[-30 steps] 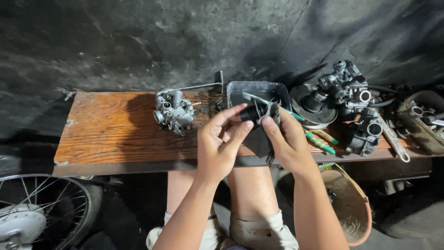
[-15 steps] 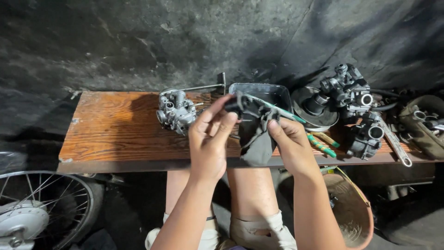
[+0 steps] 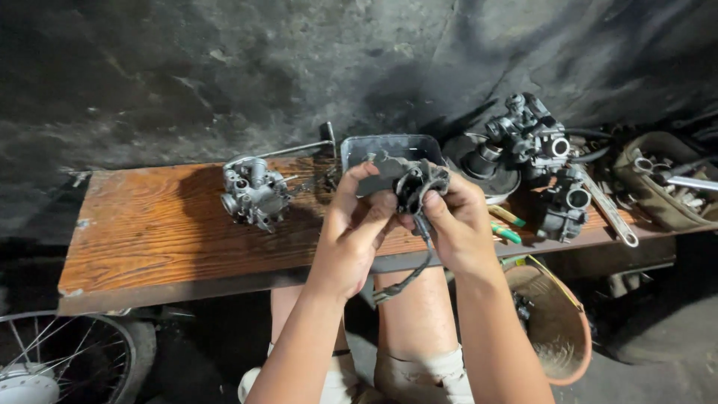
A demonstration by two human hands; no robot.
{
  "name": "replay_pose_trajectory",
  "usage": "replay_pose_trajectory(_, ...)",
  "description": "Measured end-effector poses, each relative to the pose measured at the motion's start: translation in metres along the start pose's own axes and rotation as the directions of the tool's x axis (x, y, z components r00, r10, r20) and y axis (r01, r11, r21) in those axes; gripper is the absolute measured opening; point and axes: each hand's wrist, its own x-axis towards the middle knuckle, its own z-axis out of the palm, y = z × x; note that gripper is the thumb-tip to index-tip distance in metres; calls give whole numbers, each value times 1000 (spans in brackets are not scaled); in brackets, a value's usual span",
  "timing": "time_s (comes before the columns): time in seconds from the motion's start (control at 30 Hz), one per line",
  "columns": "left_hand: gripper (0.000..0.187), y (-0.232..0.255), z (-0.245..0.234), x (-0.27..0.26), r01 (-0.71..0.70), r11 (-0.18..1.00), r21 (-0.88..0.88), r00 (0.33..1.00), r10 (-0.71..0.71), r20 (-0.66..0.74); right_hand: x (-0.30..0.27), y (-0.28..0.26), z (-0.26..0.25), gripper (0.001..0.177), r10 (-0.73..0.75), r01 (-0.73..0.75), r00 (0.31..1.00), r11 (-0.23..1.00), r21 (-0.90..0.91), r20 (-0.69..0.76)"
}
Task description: The person disassembles a carburetor on a wooden workbench, using a screwdriver to remove screws and a toothbrush to scrub small parts in a container. They wipe the components with a cloth and reassemble the carburetor.
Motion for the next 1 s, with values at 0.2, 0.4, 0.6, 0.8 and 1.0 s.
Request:
replay_pose_trajectory(0.2,51,-17,-11,5,3,1000,26,1000,-3,-10,12,-27,14,18,-204,195,978,961,-195,-30)
replay_pose_trajectory(0.4,41,-27,-14,11,35,999,0,999,-35,-38,5,2,-24,25,-210,185,970,964,-193,-119)
replay_pose_trajectory(0.6,37,-26,0,14,58,996,61,995,-53,-83,-9,14,-36,37,-16,55,856,997,60,-516)
replay_pose_trajectory(0.8,32,-7,9,16,-103,911,398,991,129,-38,11,-53,12,17,-241,214,970,887,-409,-14)
replay_pose_trajectory(1.0,36,-5,12,11,-128,886,446,987,159,-32,10,-38,-5,28,-214,138,974,809,-571,-68)
